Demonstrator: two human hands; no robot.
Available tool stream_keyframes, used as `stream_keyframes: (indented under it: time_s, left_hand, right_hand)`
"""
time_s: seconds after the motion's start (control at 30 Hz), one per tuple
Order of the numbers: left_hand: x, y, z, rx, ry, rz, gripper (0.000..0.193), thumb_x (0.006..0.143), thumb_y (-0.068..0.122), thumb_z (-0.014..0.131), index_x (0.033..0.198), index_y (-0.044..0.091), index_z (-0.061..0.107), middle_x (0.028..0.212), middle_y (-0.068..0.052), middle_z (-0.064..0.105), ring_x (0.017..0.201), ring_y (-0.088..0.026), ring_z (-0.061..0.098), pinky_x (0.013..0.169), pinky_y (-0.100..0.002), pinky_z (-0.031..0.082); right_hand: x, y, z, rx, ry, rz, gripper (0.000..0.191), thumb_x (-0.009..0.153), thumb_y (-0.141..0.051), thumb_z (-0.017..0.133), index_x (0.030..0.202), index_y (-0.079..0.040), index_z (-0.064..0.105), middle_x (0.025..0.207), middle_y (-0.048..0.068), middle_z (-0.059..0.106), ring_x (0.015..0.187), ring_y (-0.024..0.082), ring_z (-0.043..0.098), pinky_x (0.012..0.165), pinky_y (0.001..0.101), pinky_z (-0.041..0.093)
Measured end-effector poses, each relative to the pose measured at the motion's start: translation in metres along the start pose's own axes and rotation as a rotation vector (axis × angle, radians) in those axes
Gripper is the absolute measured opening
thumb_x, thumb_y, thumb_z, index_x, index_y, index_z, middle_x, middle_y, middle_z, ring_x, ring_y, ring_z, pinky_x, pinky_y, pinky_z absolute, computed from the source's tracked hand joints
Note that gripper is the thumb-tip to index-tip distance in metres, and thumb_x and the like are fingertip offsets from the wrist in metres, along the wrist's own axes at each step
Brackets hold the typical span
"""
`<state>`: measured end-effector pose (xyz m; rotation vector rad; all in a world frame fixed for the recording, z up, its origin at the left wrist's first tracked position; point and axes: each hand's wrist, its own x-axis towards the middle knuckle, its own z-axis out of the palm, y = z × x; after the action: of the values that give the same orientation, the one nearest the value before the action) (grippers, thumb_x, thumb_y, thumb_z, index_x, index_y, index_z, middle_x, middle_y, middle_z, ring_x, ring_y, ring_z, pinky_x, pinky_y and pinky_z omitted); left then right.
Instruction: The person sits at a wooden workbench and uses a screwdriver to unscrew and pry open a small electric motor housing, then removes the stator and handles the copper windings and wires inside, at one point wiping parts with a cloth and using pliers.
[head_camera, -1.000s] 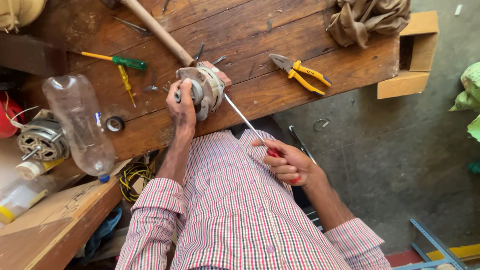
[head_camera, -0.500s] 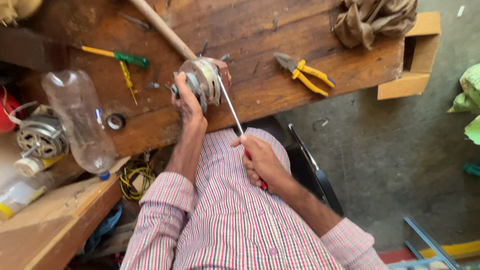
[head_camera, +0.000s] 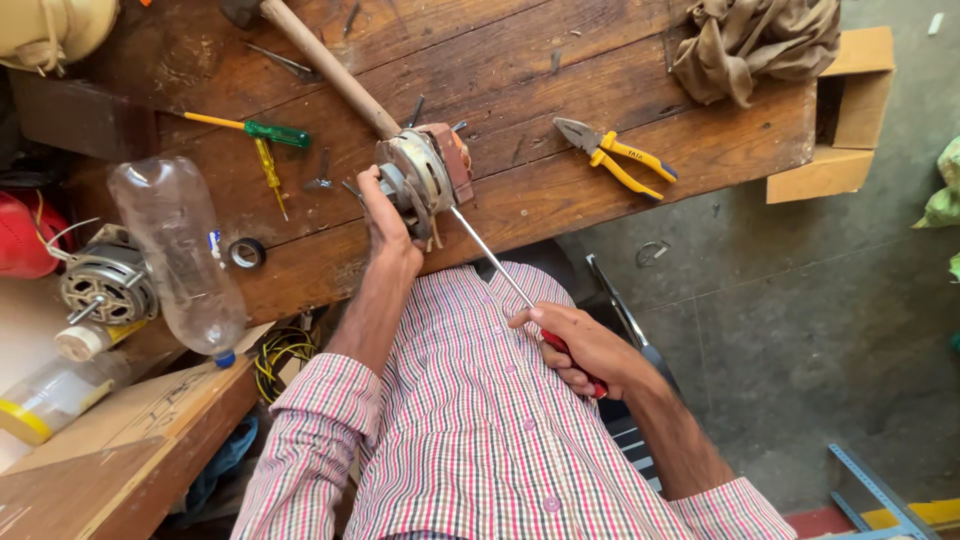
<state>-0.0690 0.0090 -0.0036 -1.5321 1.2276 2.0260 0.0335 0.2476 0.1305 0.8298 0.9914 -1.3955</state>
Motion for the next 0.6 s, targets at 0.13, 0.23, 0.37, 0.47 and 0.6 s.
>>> stream_keyframes:
  time_s: [0.13,0.23,0.37,0.47,0.6]
  left_hand:
    - [-0.003,-0.010,0.003,0.072,0.052,-0.092,0.065,0.085,0.072,0.038,0.095,0.014,0.065,0.082,-0.004,0.062,0.070,-0.017,0.052,0.050,-0.036,0.034]
    - [-0.002,-0.013,0.003,-0.021,0.033,-0.208,0.064,0.083,0.075,0.033,0.089,0.018,0.061,0.077,-0.002,0.056,0.067,-0.017,0.045,0.051,-0.035,0.028]
    - [-0.003,-0.018,0.004,-0.092,-0.046,-0.227,0.060,0.079,0.074,0.034,0.088,0.022,0.061,0.078,0.001,0.059,0.067,-0.018,0.046,0.051,-0.035,0.025]
    - [-0.006,-0.021,0.003,-0.140,-0.026,-0.232,0.061,0.079,0.075,0.033,0.088,0.022,0.061,0.078,0.001,0.058,0.068,-0.018,0.046,0.051,-0.035,0.026]
    - [-0.007,-0.022,-0.002,-0.179,-0.038,-0.257,0.062,0.080,0.076,0.035,0.089,0.021,0.063,0.080,0.000,0.062,0.069,-0.019,0.050,0.050,-0.035,0.029]
  right_hand:
    - [0.007,0.011,-0.005,0.090,-0.015,-0.049,0.044,0.105,-0.038,0.041,0.128,-0.006,0.062,0.051,-0.006,0.033,0.032,0.004,0.027,0.026,0.0229,0.025]
    - [0.010,0.014,-0.008,0.106,-0.031,-0.073,0.043,0.105,-0.037,0.041,0.128,-0.006,0.062,0.052,-0.006,0.034,0.032,0.003,0.028,0.027,0.0220,0.026]
    - [0.010,0.013,-0.012,0.079,-0.030,-0.079,0.043,0.105,-0.037,0.042,0.129,-0.006,0.062,0.052,-0.006,0.034,0.032,0.003,0.029,0.026,0.0223,0.025]
    - [0.008,0.009,-0.013,0.011,-0.004,-0.075,0.043,0.104,-0.036,0.043,0.129,-0.007,0.063,0.051,-0.006,0.034,0.031,0.004,0.030,0.026,0.0229,0.026]
    - [0.005,0.003,-0.013,-0.087,0.006,-0.100,0.044,0.104,-0.036,0.043,0.131,-0.008,0.063,0.052,-0.006,0.034,0.032,0.004,0.031,0.027,0.0229,0.026]
